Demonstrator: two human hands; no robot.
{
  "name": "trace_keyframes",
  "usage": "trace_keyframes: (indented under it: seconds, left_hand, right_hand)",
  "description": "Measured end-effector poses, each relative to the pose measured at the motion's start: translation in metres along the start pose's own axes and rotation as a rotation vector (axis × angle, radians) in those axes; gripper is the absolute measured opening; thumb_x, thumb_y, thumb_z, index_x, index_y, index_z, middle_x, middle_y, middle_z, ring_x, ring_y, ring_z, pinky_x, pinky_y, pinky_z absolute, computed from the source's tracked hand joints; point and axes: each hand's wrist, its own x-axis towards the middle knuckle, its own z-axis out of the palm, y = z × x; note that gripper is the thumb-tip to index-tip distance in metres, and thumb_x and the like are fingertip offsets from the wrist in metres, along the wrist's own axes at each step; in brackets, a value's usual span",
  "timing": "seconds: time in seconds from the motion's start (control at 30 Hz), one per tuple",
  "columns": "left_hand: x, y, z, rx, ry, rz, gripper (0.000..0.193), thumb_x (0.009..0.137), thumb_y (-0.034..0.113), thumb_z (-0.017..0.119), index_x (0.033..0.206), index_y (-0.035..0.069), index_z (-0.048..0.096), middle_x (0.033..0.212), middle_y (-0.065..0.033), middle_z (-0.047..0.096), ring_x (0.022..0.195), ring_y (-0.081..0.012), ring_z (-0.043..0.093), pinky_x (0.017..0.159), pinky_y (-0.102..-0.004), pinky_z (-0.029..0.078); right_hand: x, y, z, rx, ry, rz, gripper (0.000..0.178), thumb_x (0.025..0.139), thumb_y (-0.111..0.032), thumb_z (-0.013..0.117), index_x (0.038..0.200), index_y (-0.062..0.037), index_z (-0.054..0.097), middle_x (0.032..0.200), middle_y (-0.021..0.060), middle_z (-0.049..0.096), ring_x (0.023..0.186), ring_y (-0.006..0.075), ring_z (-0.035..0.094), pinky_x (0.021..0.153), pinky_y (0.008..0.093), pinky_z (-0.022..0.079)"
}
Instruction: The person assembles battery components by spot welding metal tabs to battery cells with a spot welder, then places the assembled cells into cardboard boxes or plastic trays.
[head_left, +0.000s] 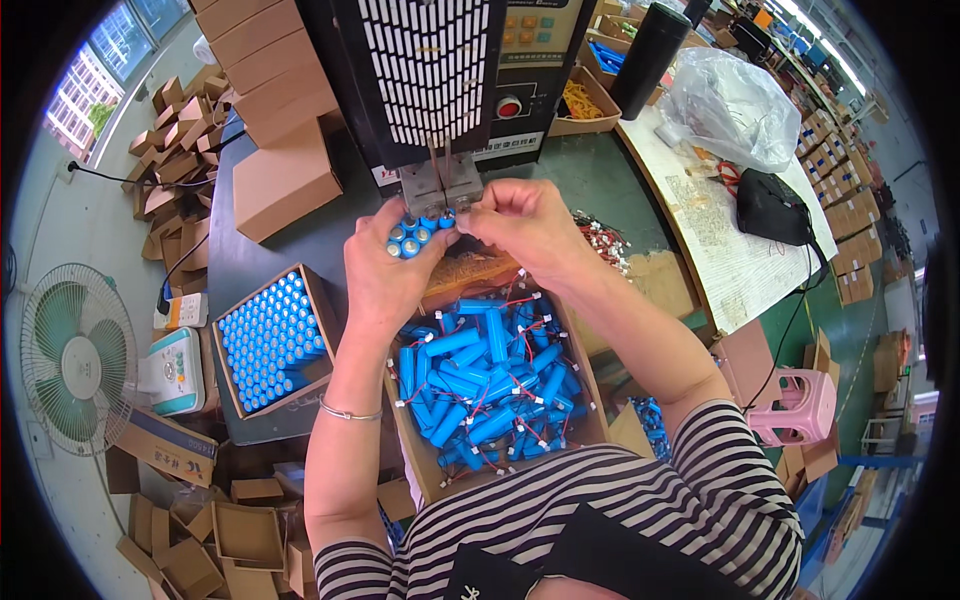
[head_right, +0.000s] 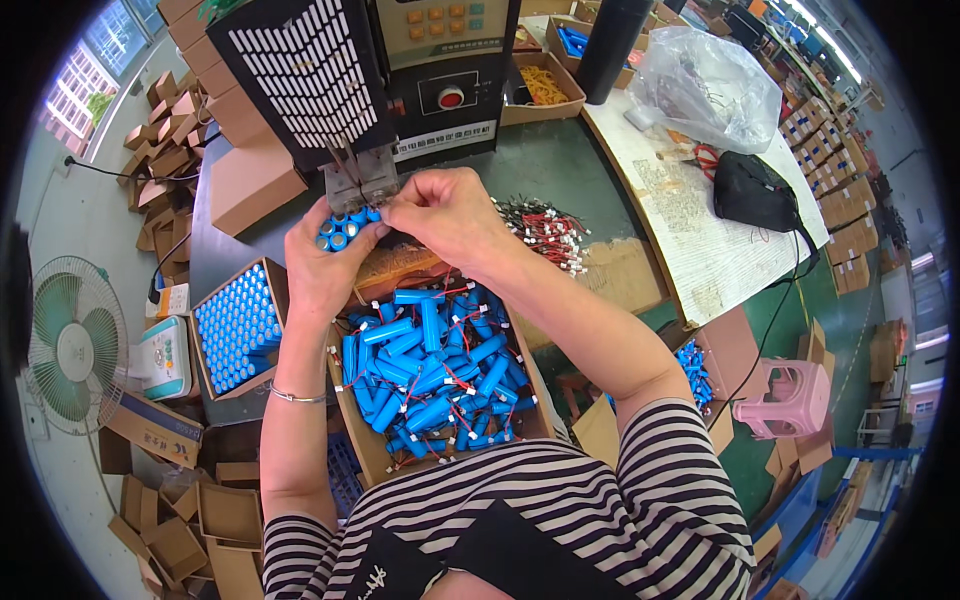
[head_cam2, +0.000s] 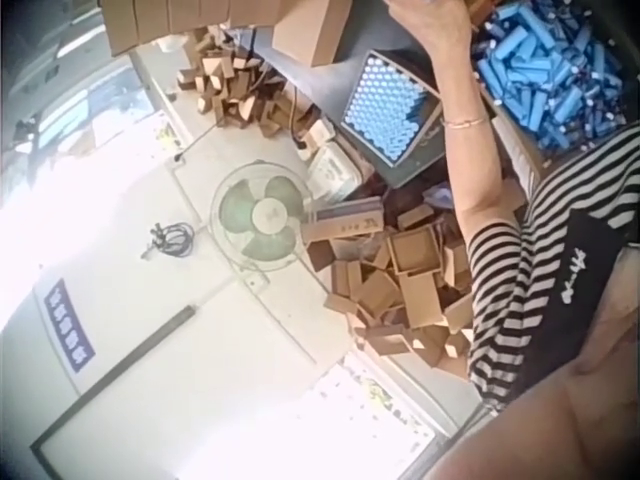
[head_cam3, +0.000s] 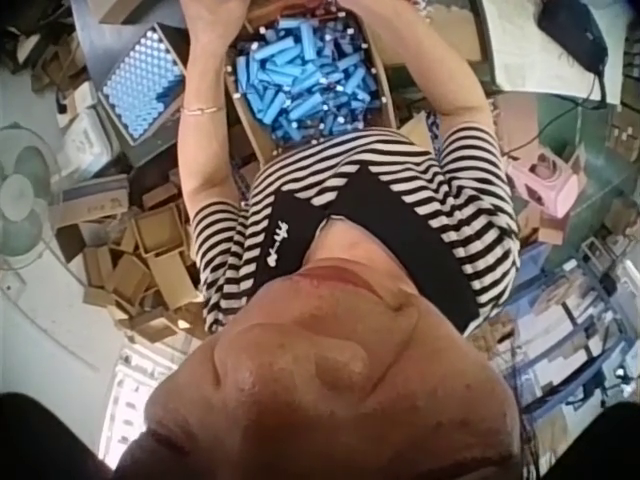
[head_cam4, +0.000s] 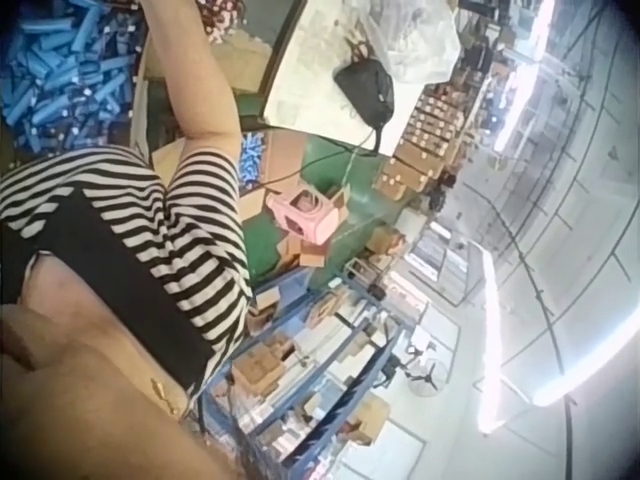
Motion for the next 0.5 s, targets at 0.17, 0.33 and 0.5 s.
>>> trace_keyframes:
  seconds: [0.17,0.33,0.5]
  left_hand:
    - [0.0,0.001,-0.003,0.026,-0.014,0.005,0.05,0.064,0.024,0.078,0.1,-0.004,0.058,0.082,-0.0205,0.059,0.076,-0.0305,0.057,0.072,-0.0356,0.046]
    - [-0.003,0.004,-0.005,-0.027,0.011,0.003,0.045,0.063,0.024,0.078,0.093,-0.005,0.059,0.08,-0.0189,0.06,0.073,-0.0279,0.058,0.07,-0.0349,0.046]
    - [-0.032,0.038,-0.039,-0.295,-0.383,-0.163,0.026,0.067,0.009,0.074,0.087,-0.003,0.062,0.087,-0.0116,0.065,0.078,-0.0134,0.059,0.072,-0.0259,0.047]
  right_hand:
    - [0.0,0.0,0.001,-0.037,-0.006,0.006,0.014,0.074,-0.01,0.067,0.068,0.002,0.062,0.057,-0.0012,0.053,0.052,0.0027,0.04,0.045,0.0211,0.031]
    - [-0.004,-0.004,-0.002,-0.035,-0.073,0.044,0.013,0.079,-0.011,0.066,0.072,-0.0014,0.06,0.066,0.0001,0.057,0.058,0.0043,0.048,0.052,0.0185,0.037]
    - [-0.014,-0.018,-0.068,-0.046,0.121,-0.062,0.019,0.085,-0.016,0.059,0.092,0.001,0.064,0.077,0.0025,0.062,0.071,0.0082,0.054,0.064,0.0227,0.044]
